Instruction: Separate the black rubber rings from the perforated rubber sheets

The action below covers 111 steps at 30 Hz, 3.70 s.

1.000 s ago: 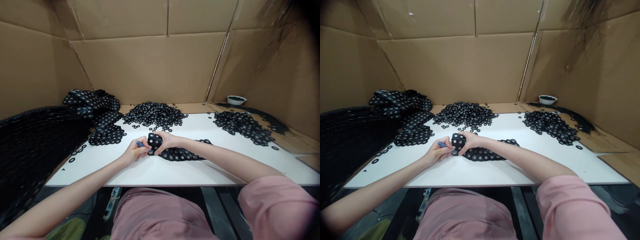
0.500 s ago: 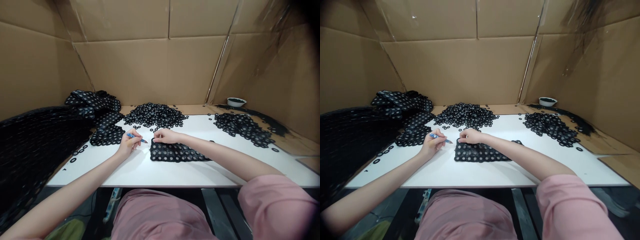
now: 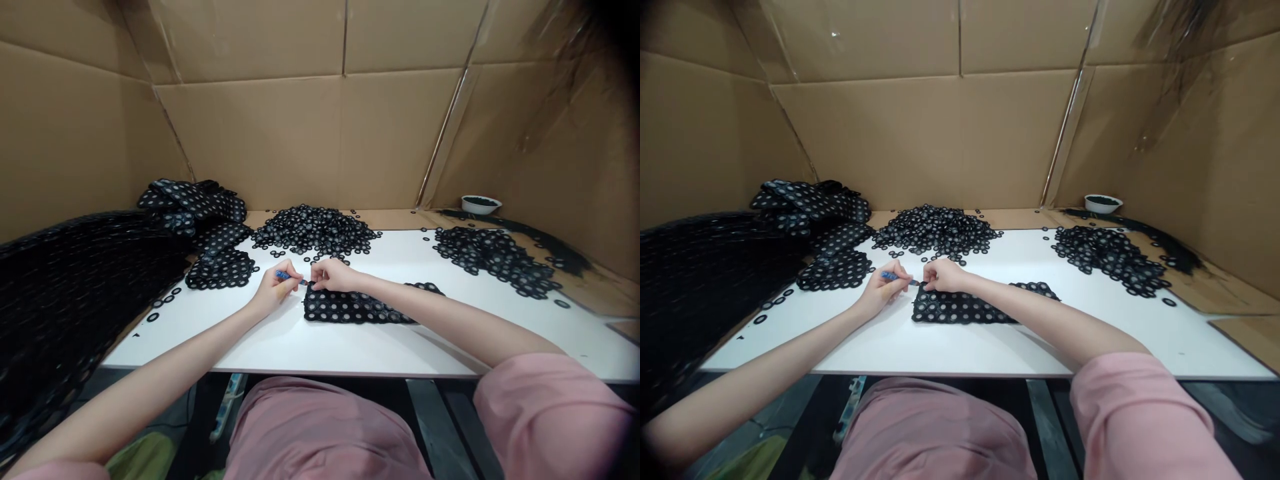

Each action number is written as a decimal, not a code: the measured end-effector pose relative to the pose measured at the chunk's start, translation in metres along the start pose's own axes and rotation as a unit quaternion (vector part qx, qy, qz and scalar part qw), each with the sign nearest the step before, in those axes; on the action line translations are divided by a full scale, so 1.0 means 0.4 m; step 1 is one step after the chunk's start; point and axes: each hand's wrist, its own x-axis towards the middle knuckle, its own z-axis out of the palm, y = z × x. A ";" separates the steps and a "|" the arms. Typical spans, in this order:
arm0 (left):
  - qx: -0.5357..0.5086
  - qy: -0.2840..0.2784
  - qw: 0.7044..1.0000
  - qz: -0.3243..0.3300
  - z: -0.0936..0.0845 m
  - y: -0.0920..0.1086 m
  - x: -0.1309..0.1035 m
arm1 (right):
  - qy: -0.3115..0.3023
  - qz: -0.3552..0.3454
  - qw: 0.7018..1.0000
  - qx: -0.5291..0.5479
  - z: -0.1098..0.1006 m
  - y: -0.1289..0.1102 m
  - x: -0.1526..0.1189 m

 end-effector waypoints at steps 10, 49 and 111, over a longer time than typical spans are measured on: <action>-0.043 -0.014 0.998 -0.034 -0.002 0.000 0.011 | 0.015 0.010 1.000 -0.012 0.008 -0.019 -0.004; -0.100 -0.064 0.990 -0.079 -0.002 -0.024 0.038 | 0.064 -0.005 0.996 -0.054 0.021 -0.029 -0.015; -0.067 -0.060 0.993 -0.073 0.003 -0.010 0.027 | 0.056 -0.001 0.997 -0.044 0.022 -0.031 -0.018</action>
